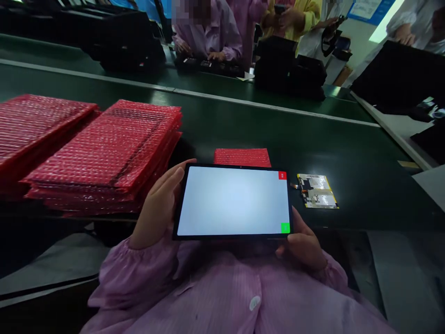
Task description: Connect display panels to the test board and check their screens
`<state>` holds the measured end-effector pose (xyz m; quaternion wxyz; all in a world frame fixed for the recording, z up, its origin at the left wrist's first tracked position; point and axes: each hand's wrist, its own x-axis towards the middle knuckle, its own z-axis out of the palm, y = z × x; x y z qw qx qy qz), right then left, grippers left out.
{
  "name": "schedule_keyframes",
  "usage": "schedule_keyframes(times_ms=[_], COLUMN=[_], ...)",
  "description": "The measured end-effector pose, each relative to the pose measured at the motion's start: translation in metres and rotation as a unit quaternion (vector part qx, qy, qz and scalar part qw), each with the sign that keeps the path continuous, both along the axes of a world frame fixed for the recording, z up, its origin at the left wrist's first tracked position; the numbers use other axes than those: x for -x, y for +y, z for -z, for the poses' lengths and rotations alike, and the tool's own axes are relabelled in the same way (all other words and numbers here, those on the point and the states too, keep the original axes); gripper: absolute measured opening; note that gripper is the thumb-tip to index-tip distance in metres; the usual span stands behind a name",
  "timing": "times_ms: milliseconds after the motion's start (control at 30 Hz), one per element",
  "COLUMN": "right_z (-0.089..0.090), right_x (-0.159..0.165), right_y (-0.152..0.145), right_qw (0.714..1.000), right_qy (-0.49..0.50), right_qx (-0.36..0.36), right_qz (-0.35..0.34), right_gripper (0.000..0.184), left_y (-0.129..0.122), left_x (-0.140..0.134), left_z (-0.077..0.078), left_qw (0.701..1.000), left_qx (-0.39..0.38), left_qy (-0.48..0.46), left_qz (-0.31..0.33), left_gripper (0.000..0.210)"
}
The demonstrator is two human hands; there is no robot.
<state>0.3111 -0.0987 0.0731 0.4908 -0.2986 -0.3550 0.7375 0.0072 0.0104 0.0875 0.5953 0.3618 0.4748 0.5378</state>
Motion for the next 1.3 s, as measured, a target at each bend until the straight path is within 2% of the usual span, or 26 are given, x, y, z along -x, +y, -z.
schedule_keyframes(times_ms=[167, 267, 333, 400, 433, 467, 500, 567, 633, 700, 767, 833, 900, 967, 1033, 1133, 1300], right_z=[0.005, 0.005, 0.005, 0.005, 0.005, 0.005, 0.004, 0.002, 0.001, 0.001, 0.0, -0.001, -0.003, -0.007, -0.011, -0.016, -0.021], right_x=[-0.001, 0.0, 0.002, 0.004, 0.005, 0.005, 0.005, 0.006, 0.007, 0.008, 0.009, 0.009, 0.008, 0.006, 0.005, 0.004, 0.005], right_y=[0.0, 0.001, 0.003, 0.005, 0.006, 0.007, 0.008, 0.01, 0.01, 0.01, 0.008, 0.006, 0.004, 0.001, -0.001, -0.004, -0.006], right_qw=[1.0, 1.0, 0.999, 0.997, 0.996, 0.995, 0.995, 0.994, 0.993, 0.992, 0.992, 0.992, 0.992, 0.993, 0.994, 0.994, 0.986], right_qy=[-0.002, -0.004, -0.004, -0.004, -0.005, -0.006, -0.008, -0.011, -0.01, -0.005, -0.001, 0.0, 0.002, 0.007, 0.014, 0.009, -0.017], right_qx=[0.008, 0.013, 0.022, 0.03, 0.031, 0.03, 0.027, 0.023, 0.023, 0.024, 0.017, 0.008, 0.011, 0.024, 0.036, 0.059, 0.097], right_qz=[0.015, 0.014, 0.031, 0.064, 0.08, 0.092, 0.1, 0.11, 0.118, 0.124, 0.126, 0.124, 0.122, 0.115, 0.099, 0.094, 0.135], right_gripper=[0.07, 0.068, 0.067, 0.065, 0.064, 0.064, 0.063, 0.063, 0.063, 0.064, 0.065, 0.065, 0.064, 0.062, 0.061, 0.061, 0.063], left_y=[0.028, 0.034, 0.023, 0.001, -0.013, -0.026, -0.039, -0.059, -0.07, -0.074, -0.074, -0.073, -0.072, -0.071, -0.071, -0.071, -0.07], left_x=[0.01, 0.011, 0.006, 0.002, 0.001, 0.001, 0.003, 0.01, 0.017, 0.02, 0.015, 0.007, -0.001, -0.007, -0.008, -0.007, -0.005], left_z=[0.001, 0.006, 0.006, 0.003, 0.001, -0.001, -0.002, -0.002, 0.002, 0.011, 0.019, 0.024, 0.025, 0.021, 0.015, 0.011, 0.017], left_qw=[0.977, 0.939, 0.9, 0.863, 0.866, 0.87, 0.852, 0.827, 0.863, 0.898, 0.902, 0.918, 0.947, 0.969, 0.978, 0.981, 0.981], left_qx=[-0.104, -0.196, -0.271, -0.341, -0.354, -0.342, -0.327, -0.315, -0.217, -0.032, 0.129, 0.195, 0.198, 0.187, 0.176, 0.163, 0.151], left_qy=[0.182, 0.274, 0.337, 0.371, 0.337, 0.279, 0.22, 0.089, 0.021, -0.023, -0.055, -0.054, -0.036, -0.015, -0.003, 0.009, 0.01], left_qz=[-0.033, -0.063, -0.054, 0.022, 0.106, 0.219, 0.344, 0.457, 0.456, 0.437, 0.408, 0.342, 0.25, 0.162, 0.112, 0.103, 0.123], left_gripper=[0.036, 0.016, 0.008, 0.009, 0.008, 0.011, 0.013, 0.015, 0.011, 0.02, 0.031, 0.043, 0.055, 0.058, 0.057, 0.053, 0.051])
